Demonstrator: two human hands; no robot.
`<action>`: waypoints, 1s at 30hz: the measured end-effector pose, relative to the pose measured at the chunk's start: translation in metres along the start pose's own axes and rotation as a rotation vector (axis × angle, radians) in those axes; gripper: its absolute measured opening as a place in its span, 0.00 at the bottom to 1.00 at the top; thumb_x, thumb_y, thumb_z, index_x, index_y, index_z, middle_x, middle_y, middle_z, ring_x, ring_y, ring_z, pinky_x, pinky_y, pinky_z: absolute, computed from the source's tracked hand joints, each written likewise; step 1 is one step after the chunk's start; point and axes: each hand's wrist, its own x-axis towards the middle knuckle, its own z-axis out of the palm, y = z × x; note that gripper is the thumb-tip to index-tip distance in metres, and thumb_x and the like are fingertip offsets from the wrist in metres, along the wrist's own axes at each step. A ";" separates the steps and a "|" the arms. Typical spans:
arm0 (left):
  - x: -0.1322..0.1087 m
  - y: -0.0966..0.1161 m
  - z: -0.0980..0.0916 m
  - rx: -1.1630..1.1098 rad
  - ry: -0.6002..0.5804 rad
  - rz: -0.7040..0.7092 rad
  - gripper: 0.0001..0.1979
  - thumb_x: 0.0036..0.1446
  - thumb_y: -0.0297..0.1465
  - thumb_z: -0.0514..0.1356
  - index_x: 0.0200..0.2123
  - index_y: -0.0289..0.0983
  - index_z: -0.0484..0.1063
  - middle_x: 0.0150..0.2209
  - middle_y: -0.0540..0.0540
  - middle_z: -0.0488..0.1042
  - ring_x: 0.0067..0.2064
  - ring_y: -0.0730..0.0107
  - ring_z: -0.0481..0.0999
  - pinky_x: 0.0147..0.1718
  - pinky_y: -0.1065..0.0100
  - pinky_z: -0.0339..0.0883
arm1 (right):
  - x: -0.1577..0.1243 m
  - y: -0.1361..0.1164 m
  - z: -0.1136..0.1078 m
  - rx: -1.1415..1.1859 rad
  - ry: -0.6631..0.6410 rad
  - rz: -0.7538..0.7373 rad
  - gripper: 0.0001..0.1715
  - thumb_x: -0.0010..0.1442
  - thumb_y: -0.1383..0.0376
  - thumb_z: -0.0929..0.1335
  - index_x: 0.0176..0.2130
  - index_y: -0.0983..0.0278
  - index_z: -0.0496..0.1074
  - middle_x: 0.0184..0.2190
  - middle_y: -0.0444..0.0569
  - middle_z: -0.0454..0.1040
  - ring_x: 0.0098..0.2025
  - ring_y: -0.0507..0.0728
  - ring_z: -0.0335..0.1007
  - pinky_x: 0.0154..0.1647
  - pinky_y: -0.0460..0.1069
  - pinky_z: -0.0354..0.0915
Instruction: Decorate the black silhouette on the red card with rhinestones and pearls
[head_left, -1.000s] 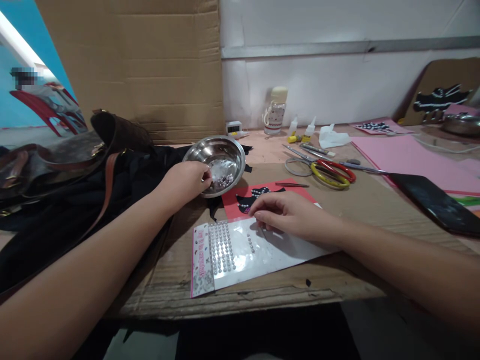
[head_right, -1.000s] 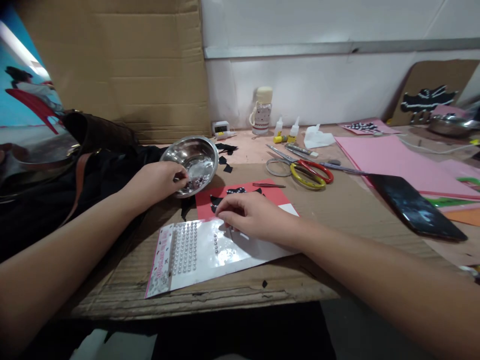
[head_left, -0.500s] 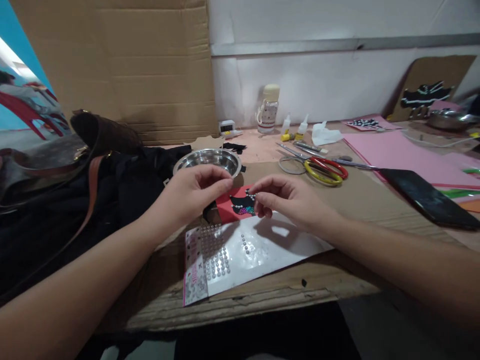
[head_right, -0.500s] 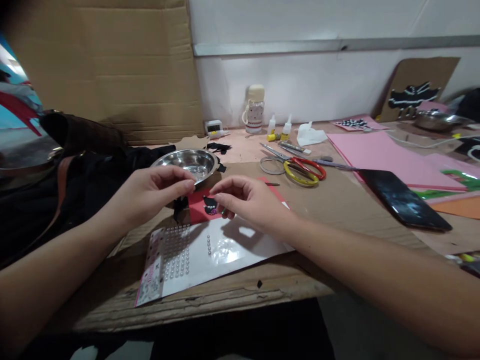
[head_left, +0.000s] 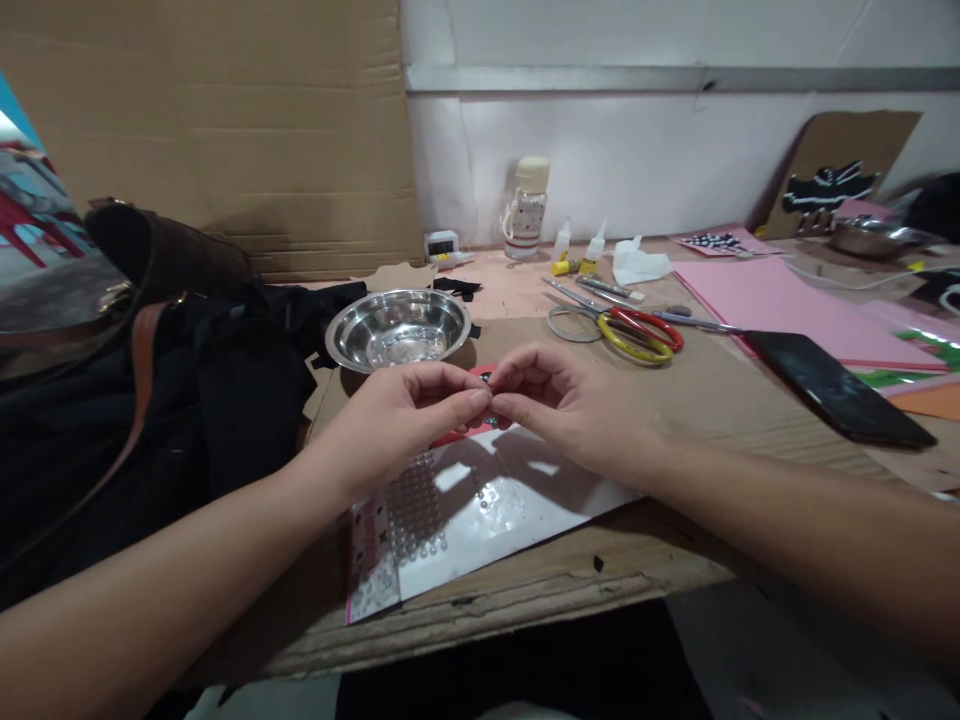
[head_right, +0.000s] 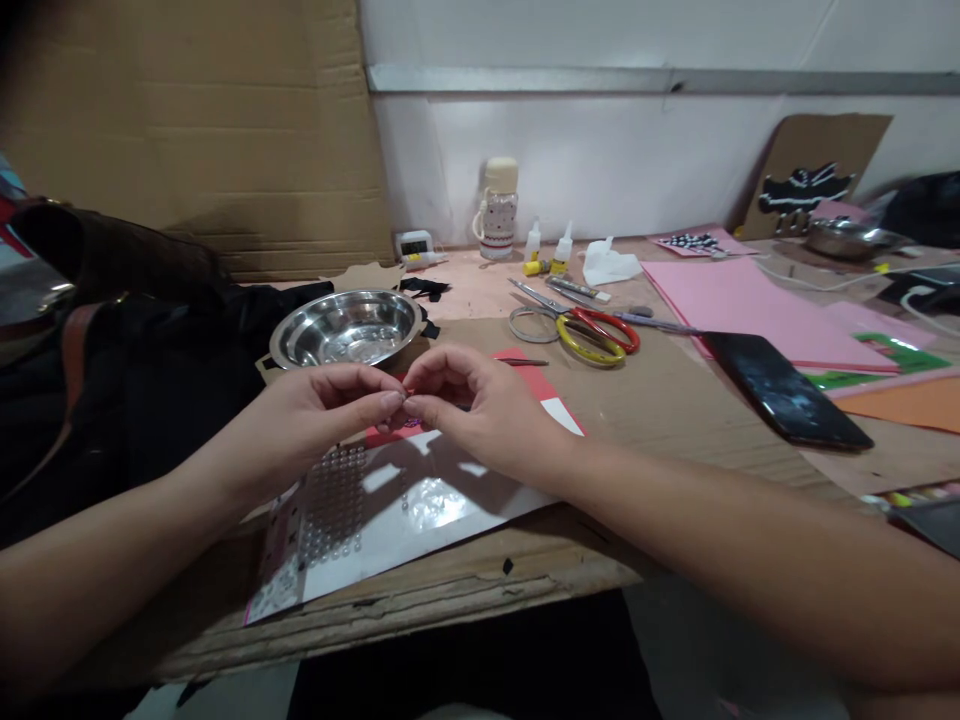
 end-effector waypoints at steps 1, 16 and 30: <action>0.000 -0.001 0.000 -0.006 0.000 -0.002 0.13 0.54 0.41 0.69 0.36 0.38 0.81 0.33 0.47 0.83 0.33 0.67 0.80 0.34 0.68 0.73 | 0.000 0.000 0.000 -0.004 -0.001 -0.008 0.10 0.60 0.64 0.75 0.39 0.62 0.72 0.35 0.44 0.77 0.38 0.51 0.77 0.42 0.48 0.74; -0.001 0.003 0.001 0.029 0.003 0.006 0.10 0.53 0.39 0.70 0.35 0.40 0.83 0.34 0.48 0.85 0.36 0.66 0.82 0.35 0.69 0.73 | -0.001 -0.004 0.000 -0.089 0.029 -0.040 0.06 0.62 0.65 0.73 0.38 0.63 0.72 0.33 0.44 0.77 0.34 0.50 0.74 0.38 0.47 0.72; 0.001 0.006 0.001 0.040 -0.064 0.037 0.08 0.52 0.37 0.67 0.30 0.39 0.77 0.30 0.49 0.82 0.32 0.69 0.80 0.31 0.71 0.72 | -0.003 -0.004 0.001 -0.013 -0.029 -0.003 0.05 0.62 0.67 0.72 0.39 0.63 0.71 0.34 0.43 0.77 0.34 0.49 0.76 0.38 0.47 0.73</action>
